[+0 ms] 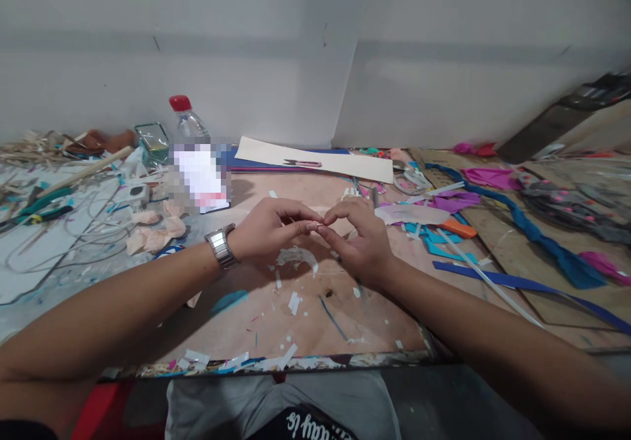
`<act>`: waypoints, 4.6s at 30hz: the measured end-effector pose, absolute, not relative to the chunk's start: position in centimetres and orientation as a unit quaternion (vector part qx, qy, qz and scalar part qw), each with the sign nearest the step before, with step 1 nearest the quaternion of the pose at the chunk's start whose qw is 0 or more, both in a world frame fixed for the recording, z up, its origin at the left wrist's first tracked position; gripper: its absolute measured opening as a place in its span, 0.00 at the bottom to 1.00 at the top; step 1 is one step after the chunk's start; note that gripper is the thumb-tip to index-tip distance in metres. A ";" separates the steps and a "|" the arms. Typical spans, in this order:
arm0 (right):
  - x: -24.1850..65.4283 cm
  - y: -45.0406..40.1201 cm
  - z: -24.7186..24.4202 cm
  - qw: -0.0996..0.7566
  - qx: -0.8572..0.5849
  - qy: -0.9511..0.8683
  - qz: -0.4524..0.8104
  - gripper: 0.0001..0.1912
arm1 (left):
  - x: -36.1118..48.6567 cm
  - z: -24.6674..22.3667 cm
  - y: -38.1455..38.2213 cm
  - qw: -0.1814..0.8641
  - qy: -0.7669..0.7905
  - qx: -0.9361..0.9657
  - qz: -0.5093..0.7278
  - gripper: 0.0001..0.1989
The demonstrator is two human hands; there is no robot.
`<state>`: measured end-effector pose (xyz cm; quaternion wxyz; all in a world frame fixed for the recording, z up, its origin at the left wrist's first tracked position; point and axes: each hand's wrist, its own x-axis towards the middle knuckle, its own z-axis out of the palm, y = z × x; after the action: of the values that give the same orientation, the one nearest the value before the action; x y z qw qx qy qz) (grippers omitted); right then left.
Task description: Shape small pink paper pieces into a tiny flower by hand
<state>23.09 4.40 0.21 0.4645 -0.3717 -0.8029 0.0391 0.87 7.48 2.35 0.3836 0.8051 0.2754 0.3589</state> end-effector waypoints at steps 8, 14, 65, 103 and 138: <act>23.0 4.2 0.5 0.461 -0.368 -0.807 0.037 0.06 | 0.8 2.6 7.7 0.379 0.276 0.806 0.361 0.11; 23.0 4.2 0.6 0.460 -0.363 -0.810 0.024 0.05 | 0.9 2.7 7.8 0.381 0.270 0.806 0.362 0.11; 23.1 4.5 0.3 0.445 -0.358 -0.820 -0.028 0.05 | 1.1 2.0 7.6 0.468 0.298 0.746 0.368 0.12; 23.2 4.4 0.1 0.371 -0.364 -0.852 0.064 0.07 | 0.4 2.7 7.8 0.275 0.255 0.872 0.314 0.07; 23.1 4.1 0.6 0.417 -0.346 -0.831 0.124 0.07 | 0.8 2.3 7.0 0.240 0.211 0.880 0.351 0.05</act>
<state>23.10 4.07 0.57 0.4172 -0.3460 -0.8311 0.1245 0.82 6.97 2.35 0.2397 0.8801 0.2111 0.3512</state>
